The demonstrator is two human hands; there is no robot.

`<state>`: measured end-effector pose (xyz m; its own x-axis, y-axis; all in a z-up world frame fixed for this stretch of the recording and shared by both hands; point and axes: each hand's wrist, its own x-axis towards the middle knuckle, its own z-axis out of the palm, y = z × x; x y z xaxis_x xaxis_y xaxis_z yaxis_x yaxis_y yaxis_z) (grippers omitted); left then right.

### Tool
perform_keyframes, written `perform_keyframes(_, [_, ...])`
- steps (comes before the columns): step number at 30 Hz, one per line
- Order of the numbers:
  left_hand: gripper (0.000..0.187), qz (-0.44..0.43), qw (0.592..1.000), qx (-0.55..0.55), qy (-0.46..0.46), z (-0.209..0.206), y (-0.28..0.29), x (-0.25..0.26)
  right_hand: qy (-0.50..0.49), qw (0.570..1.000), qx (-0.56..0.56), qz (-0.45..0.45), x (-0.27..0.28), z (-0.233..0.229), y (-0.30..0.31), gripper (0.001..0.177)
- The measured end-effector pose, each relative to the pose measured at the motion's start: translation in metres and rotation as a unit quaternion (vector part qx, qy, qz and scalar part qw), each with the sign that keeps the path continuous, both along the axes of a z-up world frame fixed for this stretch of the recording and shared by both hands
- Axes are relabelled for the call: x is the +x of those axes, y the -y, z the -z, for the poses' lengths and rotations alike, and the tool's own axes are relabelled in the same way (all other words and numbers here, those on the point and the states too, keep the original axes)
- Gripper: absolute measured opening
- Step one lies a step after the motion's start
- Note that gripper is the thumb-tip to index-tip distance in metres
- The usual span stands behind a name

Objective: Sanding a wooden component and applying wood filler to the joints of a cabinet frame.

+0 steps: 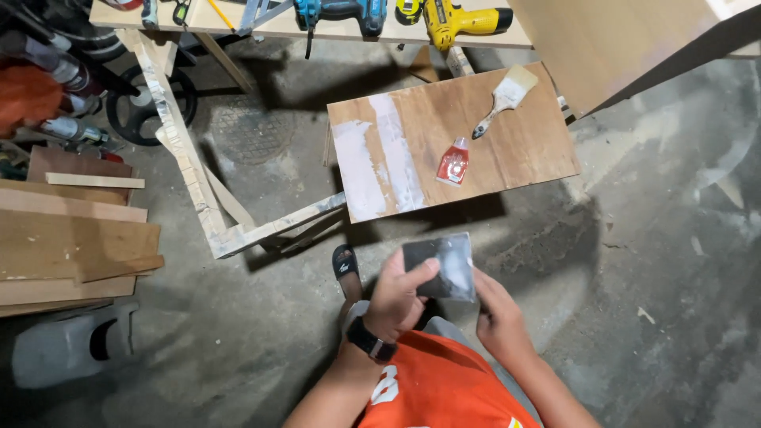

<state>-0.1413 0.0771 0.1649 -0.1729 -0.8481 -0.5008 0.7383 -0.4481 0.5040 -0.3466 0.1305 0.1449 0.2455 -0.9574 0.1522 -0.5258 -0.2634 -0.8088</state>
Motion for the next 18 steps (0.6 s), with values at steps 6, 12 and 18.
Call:
perform_keyframes(6, [0.028,-0.030,0.993,0.073,0.092,-0.013,0.022,0.013,0.023,0.994,-0.107,0.018,0.011,-0.067,0.017,0.062])
perform_keyframes(12, [0.023,-0.010,0.988,0.145,0.054,-0.042,0.020,0.003,0.003,0.968,-0.240,-0.077,0.026,-0.052,0.009,0.046])
perform_keyframes(18, [0.036,-0.017,0.983,0.181,0.004,-0.070,0.023,0.011,-0.024,0.970,-0.237,-0.047,0.026,-0.049,0.013,0.033])
